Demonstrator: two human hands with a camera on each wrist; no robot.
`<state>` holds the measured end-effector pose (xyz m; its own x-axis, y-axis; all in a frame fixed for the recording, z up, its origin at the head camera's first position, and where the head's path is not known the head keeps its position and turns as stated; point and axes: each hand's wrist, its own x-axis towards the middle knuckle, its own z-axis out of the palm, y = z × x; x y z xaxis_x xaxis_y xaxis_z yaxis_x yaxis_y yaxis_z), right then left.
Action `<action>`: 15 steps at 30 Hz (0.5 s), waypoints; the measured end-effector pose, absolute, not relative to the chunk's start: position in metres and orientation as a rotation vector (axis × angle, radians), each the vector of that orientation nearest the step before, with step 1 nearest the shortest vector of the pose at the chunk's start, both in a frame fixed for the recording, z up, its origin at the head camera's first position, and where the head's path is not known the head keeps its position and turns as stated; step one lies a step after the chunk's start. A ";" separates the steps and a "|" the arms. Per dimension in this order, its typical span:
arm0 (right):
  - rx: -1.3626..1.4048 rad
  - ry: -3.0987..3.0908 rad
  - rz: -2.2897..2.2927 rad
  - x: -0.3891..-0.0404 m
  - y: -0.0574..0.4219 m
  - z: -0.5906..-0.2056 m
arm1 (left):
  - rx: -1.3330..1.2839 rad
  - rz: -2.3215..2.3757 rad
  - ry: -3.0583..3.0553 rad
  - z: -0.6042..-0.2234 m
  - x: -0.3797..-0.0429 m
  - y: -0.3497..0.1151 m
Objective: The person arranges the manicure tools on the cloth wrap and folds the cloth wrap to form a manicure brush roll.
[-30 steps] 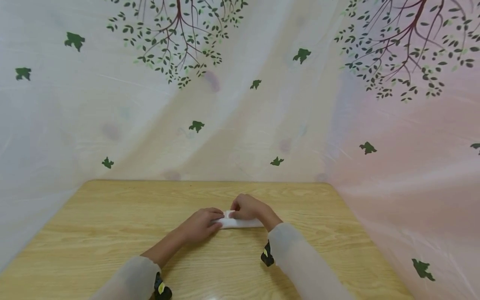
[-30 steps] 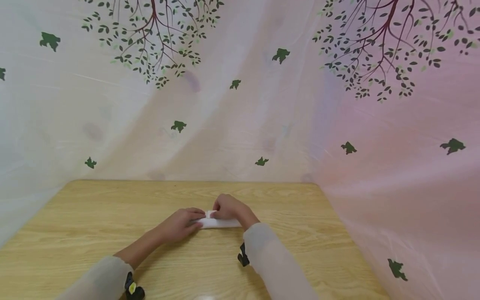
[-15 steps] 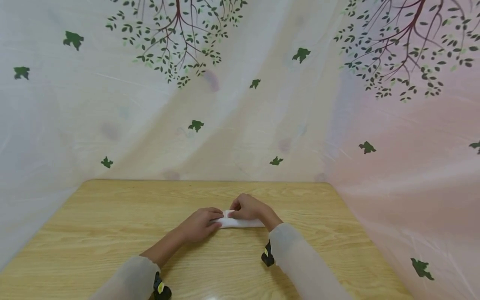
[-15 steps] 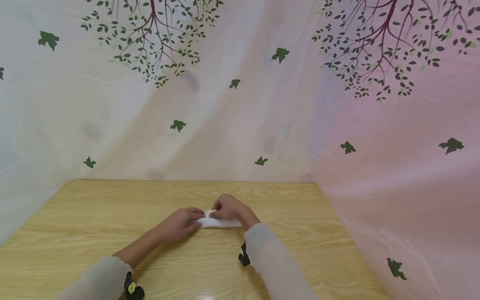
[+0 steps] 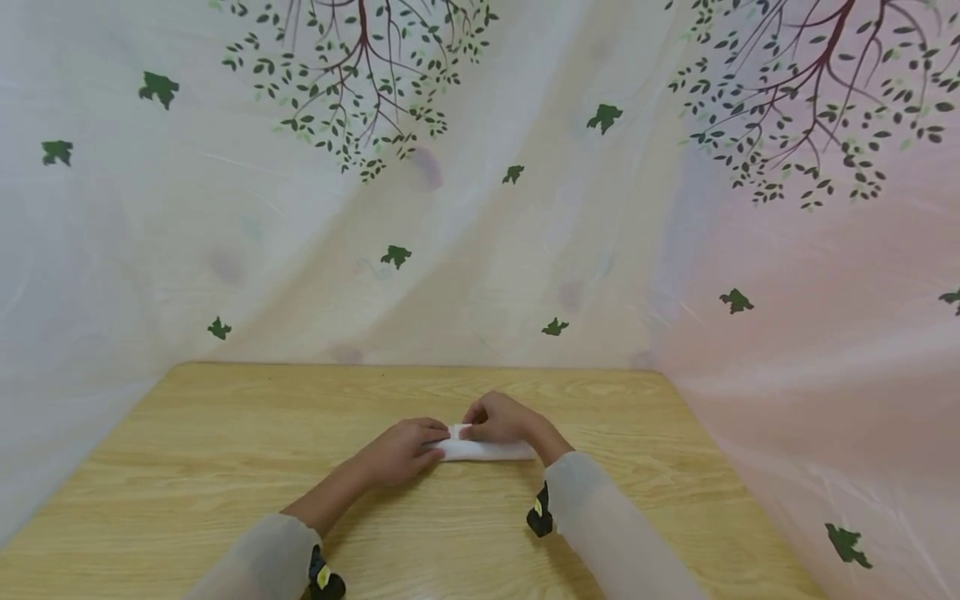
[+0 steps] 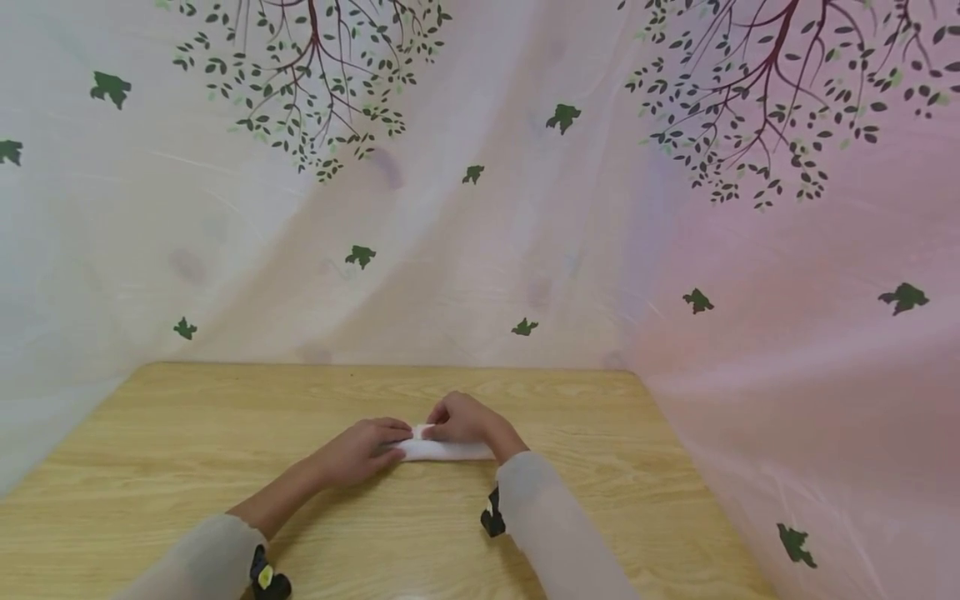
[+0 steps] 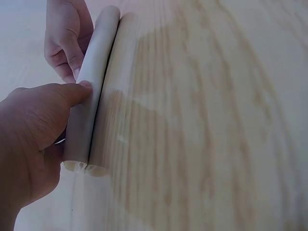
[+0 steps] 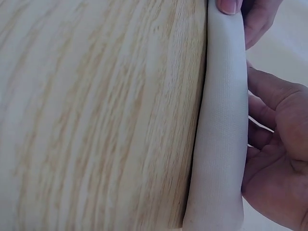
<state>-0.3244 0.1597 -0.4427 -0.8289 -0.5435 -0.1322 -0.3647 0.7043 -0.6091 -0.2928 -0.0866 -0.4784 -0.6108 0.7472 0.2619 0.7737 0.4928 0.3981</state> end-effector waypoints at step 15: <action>-0.754 2.674 -0.823 -0.321 0.173 -0.426 | -1.316 -0.625 -2.692 -0.464 -0.295 -0.096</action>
